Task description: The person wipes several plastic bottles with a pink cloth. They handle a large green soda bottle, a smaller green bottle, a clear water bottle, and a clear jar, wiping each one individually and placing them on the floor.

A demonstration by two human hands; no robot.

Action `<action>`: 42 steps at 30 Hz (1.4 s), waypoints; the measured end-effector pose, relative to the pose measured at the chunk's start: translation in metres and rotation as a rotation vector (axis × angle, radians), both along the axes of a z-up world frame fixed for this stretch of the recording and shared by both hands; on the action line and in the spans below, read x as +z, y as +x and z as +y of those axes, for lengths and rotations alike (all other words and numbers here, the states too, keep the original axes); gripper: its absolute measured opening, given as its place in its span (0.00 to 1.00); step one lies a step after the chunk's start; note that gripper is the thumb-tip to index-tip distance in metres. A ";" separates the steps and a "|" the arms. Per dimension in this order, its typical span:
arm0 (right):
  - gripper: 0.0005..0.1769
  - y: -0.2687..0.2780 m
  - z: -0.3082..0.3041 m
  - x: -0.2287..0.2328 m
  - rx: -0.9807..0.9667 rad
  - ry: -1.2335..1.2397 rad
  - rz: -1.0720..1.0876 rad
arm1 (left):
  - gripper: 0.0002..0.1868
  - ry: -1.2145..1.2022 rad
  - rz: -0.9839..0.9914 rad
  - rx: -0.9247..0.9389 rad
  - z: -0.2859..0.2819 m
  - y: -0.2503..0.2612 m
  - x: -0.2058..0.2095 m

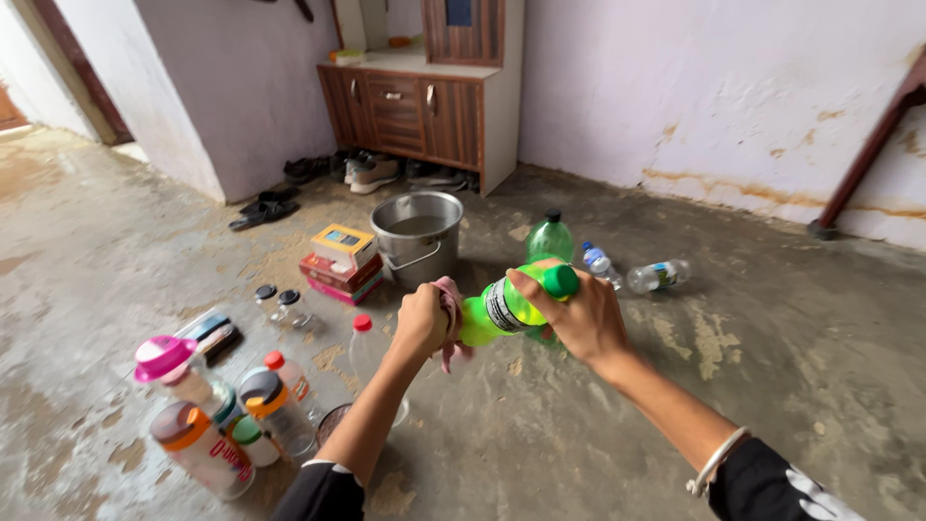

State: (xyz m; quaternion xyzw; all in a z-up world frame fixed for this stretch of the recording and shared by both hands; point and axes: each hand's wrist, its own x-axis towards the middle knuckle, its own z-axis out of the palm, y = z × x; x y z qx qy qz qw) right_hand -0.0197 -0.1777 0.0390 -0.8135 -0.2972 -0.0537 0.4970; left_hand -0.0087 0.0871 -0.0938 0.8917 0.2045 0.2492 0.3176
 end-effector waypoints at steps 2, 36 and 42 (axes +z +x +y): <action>0.32 -0.001 0.010 -0.003 0.011 -0.102 0.021 | 0.09 0.221 -0.314 -0.084 0.010 -0.010 -0.011; 0.31 -0.009 0.163 -0.253 0.283 -0.542 0.083 | 0.10 0.441 0.438 -0.119 0.076 -0.111 -0.061; 0.33 -0.013 0.162 -0.239 0.303 -0.551 0.299 | 0.08 0.459 0.351 -0.116 0.072 -0.103 -0.059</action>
